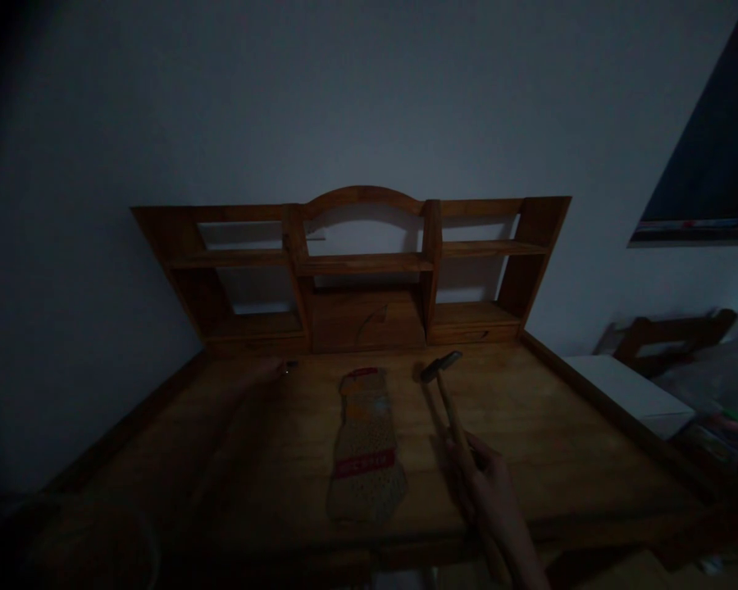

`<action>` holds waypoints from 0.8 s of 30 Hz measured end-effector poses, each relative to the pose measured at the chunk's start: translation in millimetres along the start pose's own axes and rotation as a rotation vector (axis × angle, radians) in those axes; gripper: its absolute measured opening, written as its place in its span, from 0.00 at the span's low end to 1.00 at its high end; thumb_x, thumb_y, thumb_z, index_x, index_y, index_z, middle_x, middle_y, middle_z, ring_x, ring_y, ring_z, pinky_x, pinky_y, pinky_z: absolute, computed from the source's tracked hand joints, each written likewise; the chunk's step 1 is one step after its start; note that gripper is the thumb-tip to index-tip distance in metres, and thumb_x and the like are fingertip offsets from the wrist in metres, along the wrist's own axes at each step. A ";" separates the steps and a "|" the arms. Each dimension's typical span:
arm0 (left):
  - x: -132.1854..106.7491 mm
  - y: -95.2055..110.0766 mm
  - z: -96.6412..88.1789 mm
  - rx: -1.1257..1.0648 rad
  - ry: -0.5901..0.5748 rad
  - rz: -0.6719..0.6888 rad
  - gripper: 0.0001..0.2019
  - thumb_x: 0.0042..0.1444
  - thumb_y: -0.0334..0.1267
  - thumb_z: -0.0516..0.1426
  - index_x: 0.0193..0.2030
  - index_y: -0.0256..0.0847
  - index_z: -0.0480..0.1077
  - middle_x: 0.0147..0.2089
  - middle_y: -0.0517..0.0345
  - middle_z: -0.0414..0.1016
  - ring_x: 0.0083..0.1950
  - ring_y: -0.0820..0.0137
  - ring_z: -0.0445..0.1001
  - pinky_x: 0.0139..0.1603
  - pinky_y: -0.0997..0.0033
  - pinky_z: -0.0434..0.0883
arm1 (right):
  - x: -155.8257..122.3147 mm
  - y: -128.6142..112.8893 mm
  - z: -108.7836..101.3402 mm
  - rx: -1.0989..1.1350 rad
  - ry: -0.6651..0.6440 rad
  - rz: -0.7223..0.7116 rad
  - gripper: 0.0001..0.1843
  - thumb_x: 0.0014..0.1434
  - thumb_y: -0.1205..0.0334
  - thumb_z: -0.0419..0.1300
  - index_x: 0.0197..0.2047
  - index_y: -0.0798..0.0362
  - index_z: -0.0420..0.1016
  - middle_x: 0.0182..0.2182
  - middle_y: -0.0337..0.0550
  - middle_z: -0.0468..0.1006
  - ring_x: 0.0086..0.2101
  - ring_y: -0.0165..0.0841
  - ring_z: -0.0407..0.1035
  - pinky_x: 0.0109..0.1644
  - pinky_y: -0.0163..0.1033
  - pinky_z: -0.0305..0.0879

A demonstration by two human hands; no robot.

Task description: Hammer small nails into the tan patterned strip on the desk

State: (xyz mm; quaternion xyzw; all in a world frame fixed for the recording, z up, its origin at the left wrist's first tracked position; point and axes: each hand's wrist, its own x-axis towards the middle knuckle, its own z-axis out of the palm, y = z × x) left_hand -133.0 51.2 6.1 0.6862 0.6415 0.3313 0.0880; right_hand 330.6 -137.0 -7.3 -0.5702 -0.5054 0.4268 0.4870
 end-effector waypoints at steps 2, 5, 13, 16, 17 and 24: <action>4.0 7.6 4.2 -0.014 -0.021 0.023 0.03 0.45 0.33 0.56 0.22 0.40 0.67 0.24 0.57 0.73 0.29 0.68 0.72 0.32 0.73 0.66 | 0.2 -0.7 0.4 -0.011 0.017 0.011 0.28 0.55 0.44 0.59 0.48 0.59 0.76 0.19 0.39 0.72 0.16 0.27 0.60 0.16 0.29 0.52; 10.0 34.5 21.3 -0.167 0.009 0.043 0.06 0.51 0.36 0.54 0.34 0.39 0.71 0.33 0.54 0.77 0.34 0.68 0.74 0.35 0.72 0.69 | 1.7 -3.0 0.9 -0.025 0.035 0.021 0.28 0.52 0.44 0.61 0.46 0.58 0.78 0.24 0.45 0.77 0.25 0.36 0.71 0.21 0.31 0.62; -16.2 113.3 79.3 -0.741 0.373 -0.013 0.12 0.52 0.46 0.59 0.37 0.39 0.73 0.35 0.54 0.78 0.36 0.69 0.77 0.40 0.71 0.74 | 2.9 -7.7 2.1 -0.099 0.059 0.034 0.25 0.54 0.47 0.61 0.50 0.53 0.78 0.44 0.49 0.81 0.47 0.45 0.73 0.44 0.37 0.71; -30.2 116.3 84.2 -0.735 0.331 -0.021 0.11 0.50 0.45 0.61 0.35 0.39 0.73 0.34 0.55 0.79 0.36 0.68 0.78 0.40 0.71 0.75 | 2.7 -4.4 3.3 -0.132 0.080 0.072 0.26 0.55 0.46 0.61 0.51 0.53 0.77 0.39 0.48 0.82 0.45 0.46 0.74 0.40 0.37 0.72; -33.5 116.8 85.0 -0.736 0.313 -0.026 0.10 0.50 0.44 0.62 0.35 0.40 0.73 0.33 0.55 0.79 0.36 0.68 0.78 0.40 0.71 0.75 | 2.8 -3.1 3.6 -0.137 0.087 0.082 0.26 0.55 0.45 0.60 0.51 0.54 0.77 0.37 0.49 0.82 0.45 0.47 0.74 0.39 0.37 0.72; -45.6 133.7 90.5 -0.775 0.216 -0.052 0.10 0.49 0.44 0.63 0.33 0.41 0.74 0.35 0.55 0.80 0.37 0.67 0.79 0.40 0.70 0.76 | 4.1 -2.3 2.4 -0.149 0.089 0.061 0.24 0.55 0.46 0.60 0.50 0.51 0.77 0.44 0.47 0.81 0.47 0.46 0.73 0.43 0.37 0.71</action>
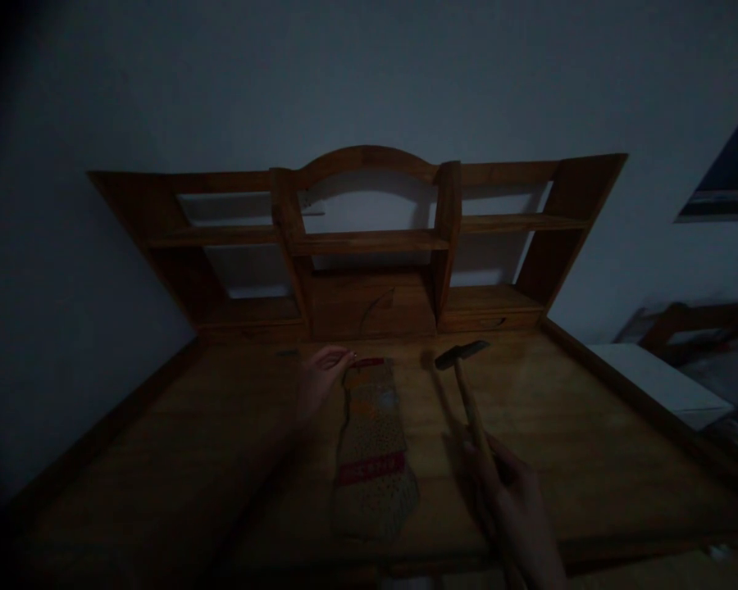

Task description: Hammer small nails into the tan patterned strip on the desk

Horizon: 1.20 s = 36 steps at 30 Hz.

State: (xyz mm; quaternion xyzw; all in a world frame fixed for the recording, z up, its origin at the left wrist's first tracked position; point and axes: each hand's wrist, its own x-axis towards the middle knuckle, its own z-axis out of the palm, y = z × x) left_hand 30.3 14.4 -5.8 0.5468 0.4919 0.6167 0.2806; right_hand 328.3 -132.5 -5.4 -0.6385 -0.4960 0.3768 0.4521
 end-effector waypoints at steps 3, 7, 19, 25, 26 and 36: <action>-3.1 1.7 1.8 0.046 -0.028 -0.022 0.10 0.49 0.44 0.63 0.33 0.41 0.74 0.33 0.55 0.79 0.36 0.67 0.79 0.38 0.70 0.75 | -1.8 -4.2 -0.1 0.019 -0.019 0.025 0.25 0.55 0.45 0.59 0.50 0.52 0.77 0.40 0.47 0.82 0.48 0.47 0.72 0.43 0.38 0.71; -2.5 -7.0 -0.1 0.107 -0.100 -0.024 0.10 0.49 0.45 0.63 0.32 0.41 0.73 0.32 0.55 0.79 0.34 0.67 0.78 0.35 0.71 0.74 | -4.6 -8.2 1.7 0.035 -0.008 0.033 0.26 0.55 0.45 0.60 0.51 0.52 0.77 0.39 0.47 0.82 0.47 0.46 0.73 0.42 0.38 0.72; -1.8 -19.8 0.3 0.130 -0.146 -0.037 0.09 0.47 0.43 0.64 0.31 0.41 0.73 0.32 0.55 0.79 0.33 0.67 0.78 0.34 0.71 0.73 | -0.3 5.1 0.2 0.036 -0.015 0.022 0.26 0.55 0.46 0.60 0.52 0.53 0.76 0.37 0.47 0.82 0.41 0.44 0.75 0.35 0.36 0.72; -2.2 -20.8 0.6 0.139 -0.133 -0.072 0.09 0.47 0.43 0.63 0.30 0.41 0.73 0.32 0.56 0.79 0.34 0.67 0.78 0.33 0.72 0.72 | -1.4 0.5 0.3 0.021 -0.010 -0.018 0.25 0.55 0.46 0.60 0.51 0.52 0.77 0.38 0.47 0.82 0.43 0.44 0.74 0.37 0.36 0.72; -2.3 -21.3 0.5 0.140 -0.132 -0.076 0.09 0.47 0.43 0.63 0.30 0.41 0.73 0.31 0.56 0.79 0.33 0.67 0.78 0.33 0.72 0.72 | -1.4 0.3 0.0 0.012 -0.016 -0.014 0.25 0.56 0.46 0.60 0.52 0.51 0.76 0.38 0.46 0.82 0.43 0.43 0.74 0.38 0.36 0.71; -2.9 -24.8 1.7 0.171 -0.140 -0.033 0.08 0.50 0.43 0.62 0.31 0.41 0.72 0.32 0.56 0.79 0.34 0.68 0.78 0.34 0.73 0.72 | -1.3 0.1 0.5 0.017 -0.044 0.029 0.25 0.57 0.46 0.58 0.54 0.51 0.74 0.41 0.45 0.81 0.44 0.43 0.74 0.37 0.35 0.69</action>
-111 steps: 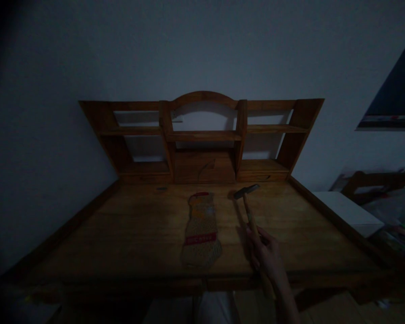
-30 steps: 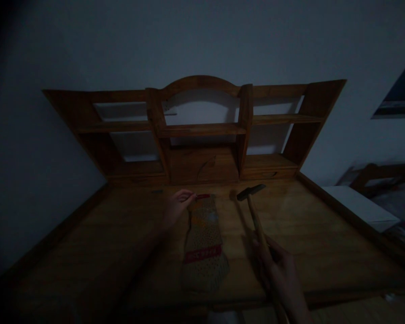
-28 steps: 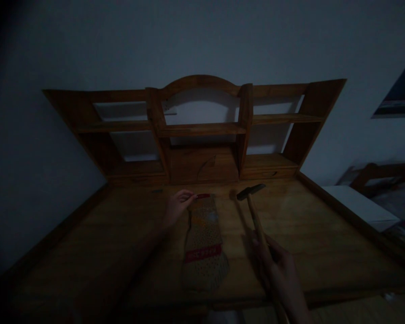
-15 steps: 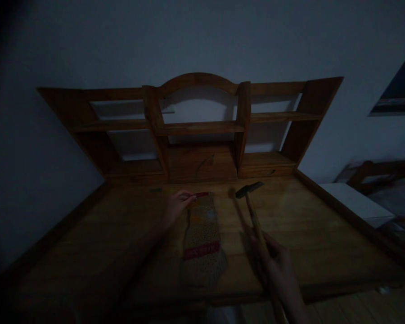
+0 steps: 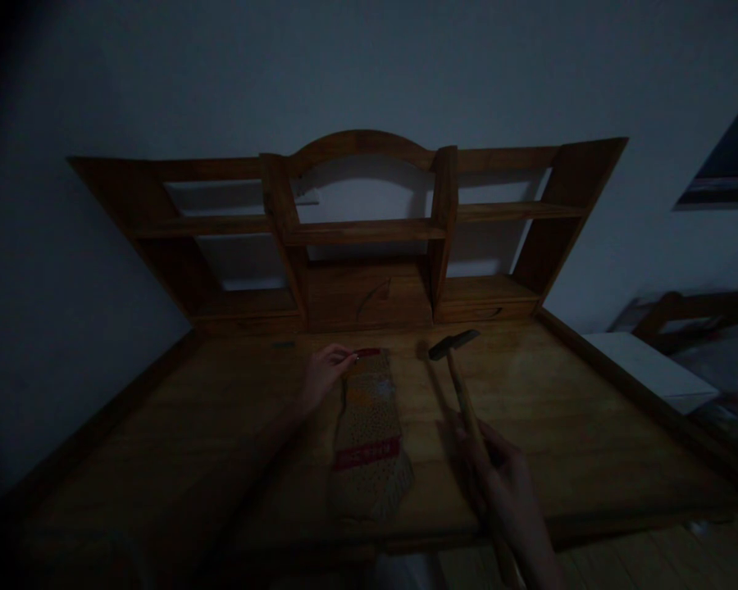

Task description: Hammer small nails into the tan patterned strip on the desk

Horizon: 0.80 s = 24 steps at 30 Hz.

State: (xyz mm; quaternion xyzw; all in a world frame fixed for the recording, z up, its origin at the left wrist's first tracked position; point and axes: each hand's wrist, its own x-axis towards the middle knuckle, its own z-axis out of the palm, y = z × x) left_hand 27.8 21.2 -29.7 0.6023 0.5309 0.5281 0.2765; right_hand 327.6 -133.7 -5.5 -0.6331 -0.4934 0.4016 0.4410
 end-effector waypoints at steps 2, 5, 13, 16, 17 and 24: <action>-0.9 1.3 0.1 0.015 0.000 0.030 0.08 0.51 0.44 0.61 0.32 0.41 0.73 0.32 0.56 0.79 0.34 0.68 0.78 0.35 0.72 0.72 | -0.3 -2.0 0.4 0.004 0.000 0.003 0.25 0.57 0.46 0.59 0.53 0.51 0.74 0.39 0.45 0.82 0.43 0.43 0.74 0.36 0.35 0.69; -1.3 -0.3 0.4 0.030 -0.011 0.054 0.09 0.51 0.44 0.61 0.32 0.41 0.73 0.32 0.56 0.78 0.34 0.68 0.78 0.35 0.72 0.73 | -0.7 -4.6 0.3 -0.012 0.006 -0.009 0.24 0.57 0.46 0.59 0.51 0.52 0.75 0.40 0.46 0.82 0.44 0.43 0.74 0.38 0.35 0.69; 3.3 -14.5 3.3 -0.018 0.006 0.071 0.09 0.49 0.44 0.63 0.32 0.40 0.74 0.31 0.55 0.78 0.32 0.68 0.78 0.34 0.71 0.74 | -0.7 0.2 -1.5 -0.008 -0.010 -0.035 0.26 0.57 0.45 0.58 0.53 0.53 0.74 0.44 0.48 0.81 0.47 0.46 0.72 0.44 0.41 0.70; 2.8 -14.3 1.6 0.014 -0.013 0.083 0.10 0.50 0.45 0.62 0.32 0.40 0.75 0.32 0.55 0.79 0.33 0.67 0.78 0.34 0.71 0.74 | -0.9 0.5 -1.1 0.000 -0.006 -0.032 0.27 0.57 0.45 0.58 0.53 0.53 0.74 0.42 0.48 0.81 0.46 0.46 0.73 0.42 0.40 0.71; 2.5 -13.9 0.9 0.019 -0.025 0.086 0.10 0.50 0.45 0.62 0.32 0.41 0.75 0.32 0.55 0.79 0.33 0.67 0.78 0.34 0.71 0.74 | -1.1 0.2 -0.9 0.003 -0.004 -0.032 0.26 0.57 0.46 0.59 0.53 0.53 0.75 0.42 0.48 0.81 0.46 0.46 0.73 0.41 0.39 0.71; 3.7 -11.8 -1.2 -0.024 -0.092 0.086 0.10 0.51 0.44 0.62 0.30 0.39 0.73 0.30 0.55 0.78 0.32 0.68 0.78 0.32 0.73 0.72 | 0.4 -1.3 -1.1 0.028 -0.016 -0.030 0.25 0.57 0.47 0.59 0.53 0.53 0.75 0.44 0.49 0.80 0.46 0.44 0.73 0.40 0.38 0.71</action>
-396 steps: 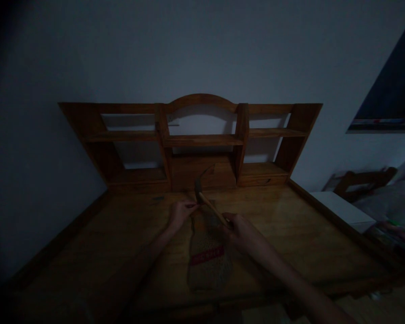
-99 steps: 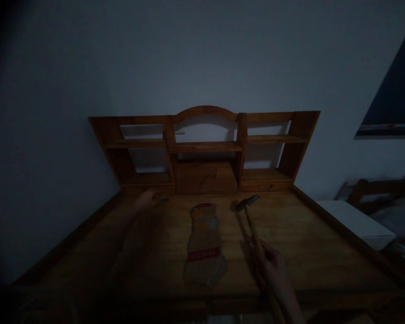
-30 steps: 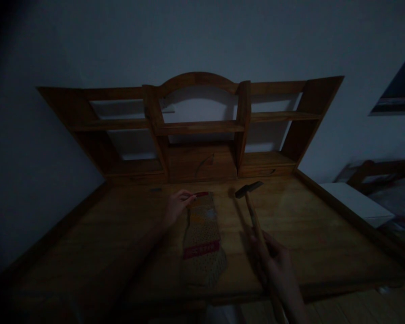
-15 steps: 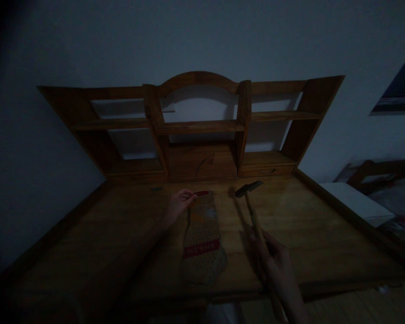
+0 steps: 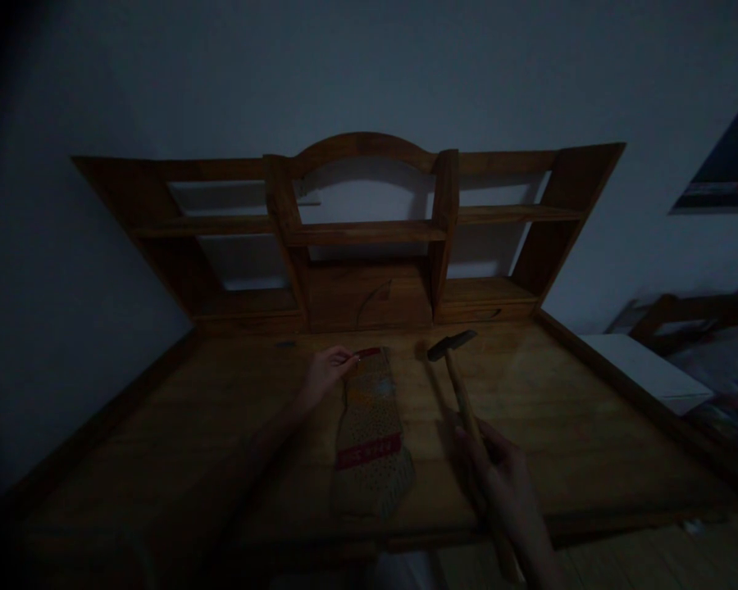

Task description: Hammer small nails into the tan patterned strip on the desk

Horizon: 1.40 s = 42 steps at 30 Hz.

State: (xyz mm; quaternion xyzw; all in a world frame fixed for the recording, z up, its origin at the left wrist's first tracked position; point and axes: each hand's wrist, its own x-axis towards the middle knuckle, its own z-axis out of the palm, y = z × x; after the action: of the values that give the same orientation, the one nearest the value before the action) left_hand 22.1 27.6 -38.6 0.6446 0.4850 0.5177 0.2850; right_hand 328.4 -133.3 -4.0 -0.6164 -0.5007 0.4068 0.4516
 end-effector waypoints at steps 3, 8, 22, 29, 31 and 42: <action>0.8 4.0 -0.7 -0.008 0.003 -0.010 0.10 0.50 0.44 0.62 0.29 0.38 0.73 0.29 0.55 0.78 0.31 0.68 0.77 0.30 0.74 0.71 | 0.6 -5.5 4.3 0.008 -0.015 0.004 0.27 0.57 0.47 0.59 0.55 0.55 0.74 0.37 0.49 0.81 0.41 0.43 0.74 0.34 0.37 0.71; 0.3 9.8 -1.7 0.032 0.017 -0.012 0.10 0.49 0.43 0.62 0.27 0.38 0.72 0.26 0.57 0.77 0.28 0.69 0.76 0.26 0.76 0.68 | 0.0 -16.9 17.3 0.042 -0.056 -0.019 0.29 0.56 0.47 0.60 0.55 0.56 0.74 0.29 0.47 0.80 0.35 0.42 0.75 0.28 0.36 0.69; 0.3 7.8 -1.6 0.038 0.055 -0.012 0.10 0.50 0.44 0.61 0.27 0.39 0.72 0.27 0.56 0.77 0.29 0.69 0.76 0.27 0.76 0.69 | 0.3 -7.6 18.2 0.076 0.009 -0.010 0.28 0.53 0.46 0.62 0.51 0.56 0.77 0.28 0.44 0.79 0.29 0.37 0.74 0.26 0.33 0.67; 1.3 4.0 -1.7 0.019 0.050 -0.030 0.10 0.50 0.44 0.62 0.28 0.39 0.72 0.27 0.55 0.78 0.30 0.69 0.77 0.27 0.76 0.69 | -1.4 -13.2 20.2 0.061 0.019 -0.005 0.30 0.51 0.44 0.62 0.51 0.57 0.77 0.28 0.45 0.79 0.26 0.35 0.72 0.22 0.32 0.64; 0.3 7.3 -2.4 0.016 0.035 -0.023 0.10 0.50 0.44 0.62 0.28 0.39 0.72 0.28 0.56 0.78 0.30 0.69 0.77 0.28 0.76 0.69 | -0.8 -13.6 19.8 0.057 0.020 -0.007 0.30 0.52 0.44 0.61 0.51 0.57 0.77 0.26 0.45 0.78 0.28 0.37 0.73 0.24 0.32 0.65; 2.0 1.1 -0.3 0.001 0.019 -0.010 0.10 0.49 0.43 0.62 0.28 0.39 0.72 0.28 0.56 0.77 0.30 0.69 0.76 0.29 0.75 0.70 | -4.4 -18.4 18.0 0.054 -0.065 -0.012 0.29 0.56 0.46 0.58 0.54 0.57 0.74 0.19 0.38 0.71 0.18 0.29 0.63 0.18 0.32 0.57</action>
State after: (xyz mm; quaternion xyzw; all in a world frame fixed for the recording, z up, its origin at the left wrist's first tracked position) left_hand 22.2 29.1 -36.8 0.6375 0.4914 0.5218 0.2827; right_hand 305.9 -133.3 9.3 -0.5872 -0.5076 0.4375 0.4540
